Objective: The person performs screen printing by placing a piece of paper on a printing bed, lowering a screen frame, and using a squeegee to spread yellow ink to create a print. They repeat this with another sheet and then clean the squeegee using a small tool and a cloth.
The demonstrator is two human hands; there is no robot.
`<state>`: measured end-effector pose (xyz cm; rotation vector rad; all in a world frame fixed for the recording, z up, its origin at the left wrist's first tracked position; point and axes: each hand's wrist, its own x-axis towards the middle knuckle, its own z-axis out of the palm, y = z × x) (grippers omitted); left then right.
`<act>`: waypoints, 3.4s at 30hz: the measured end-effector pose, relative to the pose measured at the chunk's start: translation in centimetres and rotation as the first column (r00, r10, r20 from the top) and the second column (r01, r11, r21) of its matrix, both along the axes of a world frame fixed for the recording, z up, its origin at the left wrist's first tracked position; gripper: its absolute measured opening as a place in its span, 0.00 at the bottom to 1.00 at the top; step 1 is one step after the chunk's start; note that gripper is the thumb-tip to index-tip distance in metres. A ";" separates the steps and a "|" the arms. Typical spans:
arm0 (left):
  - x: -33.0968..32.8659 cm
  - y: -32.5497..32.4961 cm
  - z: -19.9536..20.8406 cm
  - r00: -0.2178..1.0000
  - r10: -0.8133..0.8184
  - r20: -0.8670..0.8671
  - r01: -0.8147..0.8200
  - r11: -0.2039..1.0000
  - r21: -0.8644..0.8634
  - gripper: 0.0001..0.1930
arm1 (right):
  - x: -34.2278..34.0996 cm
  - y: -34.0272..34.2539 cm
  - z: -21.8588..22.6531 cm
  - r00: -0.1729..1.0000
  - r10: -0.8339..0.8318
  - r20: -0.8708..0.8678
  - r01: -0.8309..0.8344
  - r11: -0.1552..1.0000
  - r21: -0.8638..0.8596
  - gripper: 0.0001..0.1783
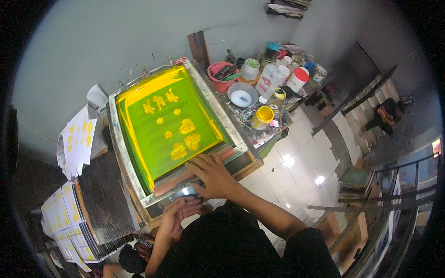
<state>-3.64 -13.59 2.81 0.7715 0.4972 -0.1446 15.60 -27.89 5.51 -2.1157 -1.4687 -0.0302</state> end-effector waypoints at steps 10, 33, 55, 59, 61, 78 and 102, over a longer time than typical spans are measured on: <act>6.6 -5.7 2.7 0.994 -0.097 -0.058 0.106 0.979 0.175 0.21 | 20.9 -19.2 -9.7 0.593 -0.723 -0.354 0.795 0.596 0.113 0.14; 28.6 -18.8 0.9 0.978 -0.203 0.056 0.206 0.977 -0.052 0.29 | 34.5 -25.9 -16.9 0.449 -0.375 -0.811 0.644 0.765 0.003 0.17; 37.9 -26.3 -5.6 0.993 0.028 0.111 -0.100 0.685 0.722 0.56 | 31.0 -23.0 -9.3 0.242 -0.016 -0.970 0.746 0.642 0.175 0.20; 37.4 -23.0 -0.3 0.967 0.095 0.235 -0.252 0.452 0.856 0.53 | 28.5 -20.4 -3.3 0.475 -0.107 -0.873 0.668 0.690 0.279 0.18; 36.9 -21.0 2.3 0.955 0.172 0.241 -0.294 0.453 0.841 0.48 | 26.7 -18.3 -1.0 0.509 -0.045 -0.860 0.654 0.669 0.352 0.16; 22.2 -5.1 9.8 0.623 0.537 0.569 -0.749 0.620 0.234 0.47 | 19.1 -7.3 4.3 0.257 0.282 -0.924 0.503 0.778 0.377 0.08; 14.3 1.9 8.0 0.639 0.621 0.454 -0.759 0.605 0.241 0.45 | 7.9 5.1 5.3 0.104 0.453 -0.885 0.427 0.784 0.451 0.08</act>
